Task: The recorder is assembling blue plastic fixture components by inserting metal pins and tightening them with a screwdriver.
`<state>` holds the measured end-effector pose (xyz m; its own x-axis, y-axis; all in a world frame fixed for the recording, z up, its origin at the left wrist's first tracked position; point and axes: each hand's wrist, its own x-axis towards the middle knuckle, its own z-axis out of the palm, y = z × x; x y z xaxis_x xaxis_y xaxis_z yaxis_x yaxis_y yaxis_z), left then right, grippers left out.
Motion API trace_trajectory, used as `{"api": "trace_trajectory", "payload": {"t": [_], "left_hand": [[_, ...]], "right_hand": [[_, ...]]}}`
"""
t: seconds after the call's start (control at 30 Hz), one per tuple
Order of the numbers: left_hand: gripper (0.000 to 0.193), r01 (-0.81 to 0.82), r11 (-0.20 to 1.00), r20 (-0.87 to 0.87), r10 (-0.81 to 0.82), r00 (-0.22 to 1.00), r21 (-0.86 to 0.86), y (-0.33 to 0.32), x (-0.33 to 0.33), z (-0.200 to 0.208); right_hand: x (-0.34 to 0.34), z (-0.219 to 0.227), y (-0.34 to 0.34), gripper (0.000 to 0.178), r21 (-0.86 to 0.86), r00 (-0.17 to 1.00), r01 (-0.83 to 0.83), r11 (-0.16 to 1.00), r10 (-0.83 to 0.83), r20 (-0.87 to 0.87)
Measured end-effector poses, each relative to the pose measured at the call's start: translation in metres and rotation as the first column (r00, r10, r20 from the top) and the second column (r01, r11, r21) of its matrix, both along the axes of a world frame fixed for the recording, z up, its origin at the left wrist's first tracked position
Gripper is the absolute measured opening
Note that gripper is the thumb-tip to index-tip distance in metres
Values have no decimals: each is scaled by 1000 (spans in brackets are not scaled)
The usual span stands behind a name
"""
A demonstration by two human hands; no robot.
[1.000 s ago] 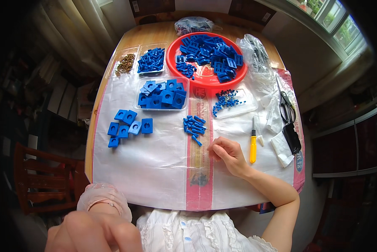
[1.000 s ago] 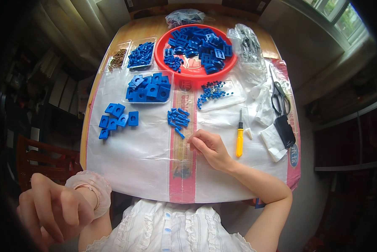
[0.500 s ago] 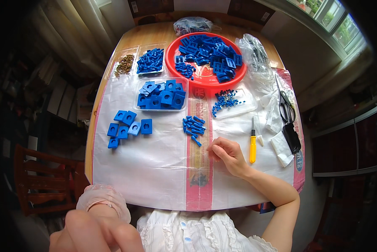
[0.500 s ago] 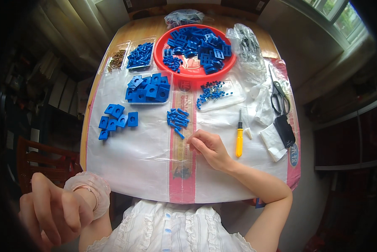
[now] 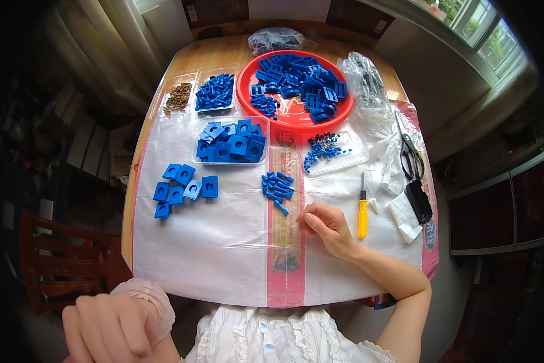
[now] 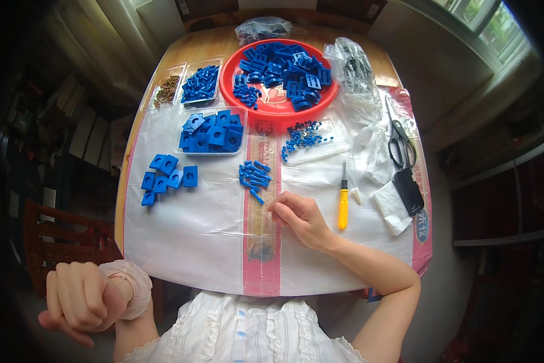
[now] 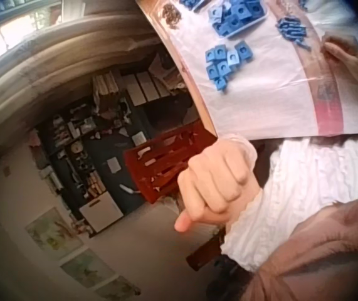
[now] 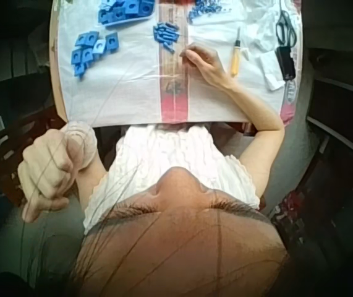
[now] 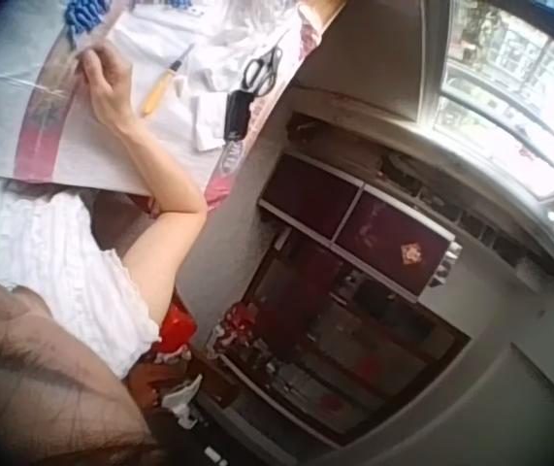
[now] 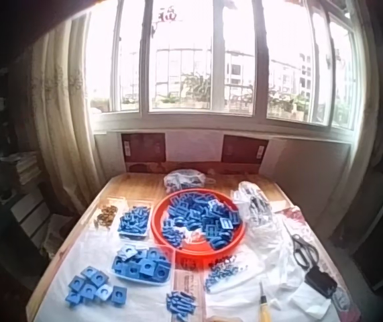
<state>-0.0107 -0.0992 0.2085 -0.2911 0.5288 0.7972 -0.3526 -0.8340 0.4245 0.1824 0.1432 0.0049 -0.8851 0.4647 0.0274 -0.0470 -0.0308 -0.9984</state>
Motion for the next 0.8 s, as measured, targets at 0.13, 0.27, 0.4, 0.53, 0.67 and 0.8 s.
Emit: {"api": "trace_trajectory", "payload": {"t": [0.13,0.27,0.4,0.53,0.67,0.8], "left_hand": [[44,-292,854,-48,302,952,-432,18,27,-6],[18,-279,762,-71,294,953,-585,1,44,16],[20,-166,704,-169,66,983,-691,-15,45,46],[27,-10,721,-111,-93,990,-693,-13,39,58],[32,-34,940,-403,178,898,339,4,-5,9],[39,-223,832,-89,308,947,507,-4,-19,-15]], "right_hand": [[-3,-2,-1,21,-8,1000,-12,1000,12,-5],[-3,0,-1,20,4,1000,-21,1000,21,-4],[1,-2,1,20,6,1000,-8,1000,8,-7],[6,0,2,20,22,1000,13,1000,-13,0],[-7,-2,-3,20,1,999,-39,999,39,-15],[-3,-2,-1,20,-5,1000,-11,1000,11,-8]]}}
